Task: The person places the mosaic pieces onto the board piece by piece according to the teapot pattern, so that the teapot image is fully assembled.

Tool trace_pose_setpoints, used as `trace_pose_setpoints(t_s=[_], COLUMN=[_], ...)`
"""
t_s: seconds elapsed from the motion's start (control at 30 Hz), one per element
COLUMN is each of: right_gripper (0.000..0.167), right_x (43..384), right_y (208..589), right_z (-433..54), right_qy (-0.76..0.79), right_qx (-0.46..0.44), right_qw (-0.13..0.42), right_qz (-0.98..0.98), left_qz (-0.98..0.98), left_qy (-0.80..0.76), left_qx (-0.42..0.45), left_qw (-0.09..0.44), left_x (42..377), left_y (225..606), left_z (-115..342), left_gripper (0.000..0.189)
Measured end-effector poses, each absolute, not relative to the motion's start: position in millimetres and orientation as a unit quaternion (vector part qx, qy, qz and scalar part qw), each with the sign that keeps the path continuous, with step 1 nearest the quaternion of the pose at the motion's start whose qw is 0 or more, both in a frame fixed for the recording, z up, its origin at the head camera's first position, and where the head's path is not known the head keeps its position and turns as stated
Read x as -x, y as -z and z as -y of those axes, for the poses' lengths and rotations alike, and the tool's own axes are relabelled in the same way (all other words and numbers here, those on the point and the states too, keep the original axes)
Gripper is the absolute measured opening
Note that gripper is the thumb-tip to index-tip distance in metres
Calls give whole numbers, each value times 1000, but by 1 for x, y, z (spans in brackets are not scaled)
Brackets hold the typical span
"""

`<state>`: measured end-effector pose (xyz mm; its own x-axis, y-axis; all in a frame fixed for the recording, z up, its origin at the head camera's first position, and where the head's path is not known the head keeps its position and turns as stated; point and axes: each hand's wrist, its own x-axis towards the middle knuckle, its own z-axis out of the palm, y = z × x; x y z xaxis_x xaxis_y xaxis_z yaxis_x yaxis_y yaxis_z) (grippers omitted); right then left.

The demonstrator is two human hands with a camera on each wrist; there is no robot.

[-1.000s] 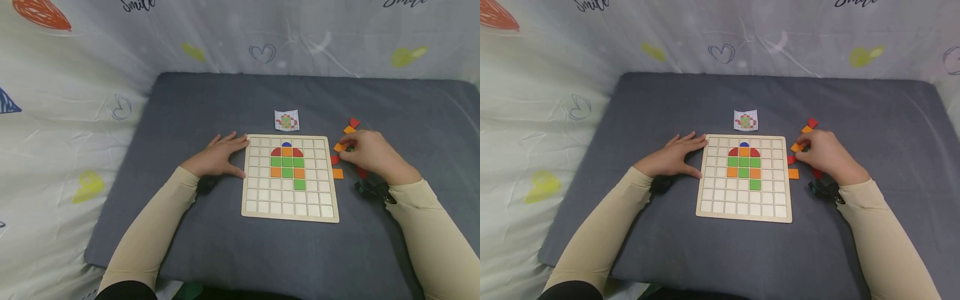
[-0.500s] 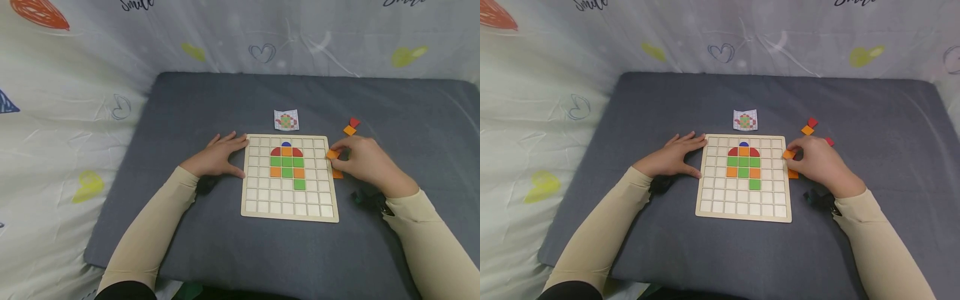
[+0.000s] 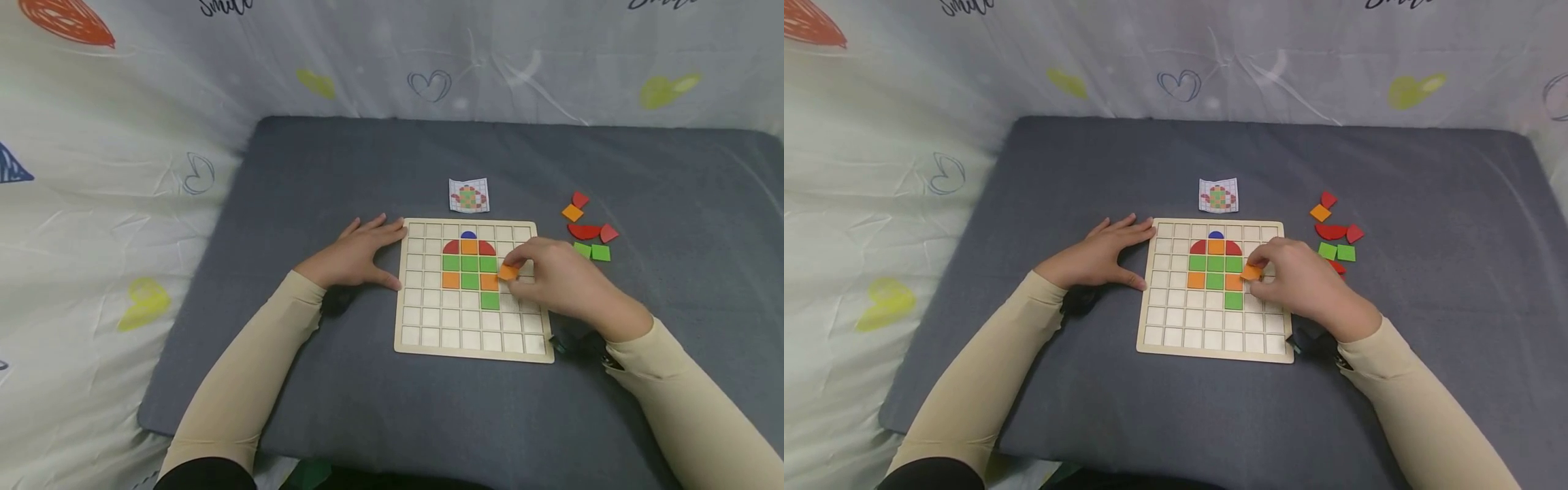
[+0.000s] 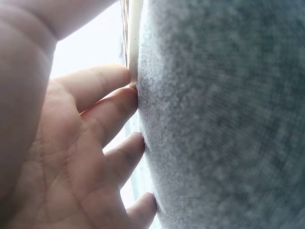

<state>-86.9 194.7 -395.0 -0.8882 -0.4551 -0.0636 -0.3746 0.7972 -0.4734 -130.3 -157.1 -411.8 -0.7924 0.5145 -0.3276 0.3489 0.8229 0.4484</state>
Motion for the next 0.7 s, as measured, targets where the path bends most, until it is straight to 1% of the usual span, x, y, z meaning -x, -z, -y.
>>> trace_pose_setpoints(t_s=[0.27,0.7], right_gripper=[21,22], right_x=[78,72], right_y=[397,406], right_z=[-180,-155], right_qy=[253,244], right_qx=[267,329], right_qw=[84,110], right_qz=[-926,-906], left_qz=[-928,-927], left_qy=[-183,-186], left_qx=[-234,-240], left_qw=[227,223], left_x=[129,129], left_y=[413,410], left_z=[156,158], left_gripper=[112,111])
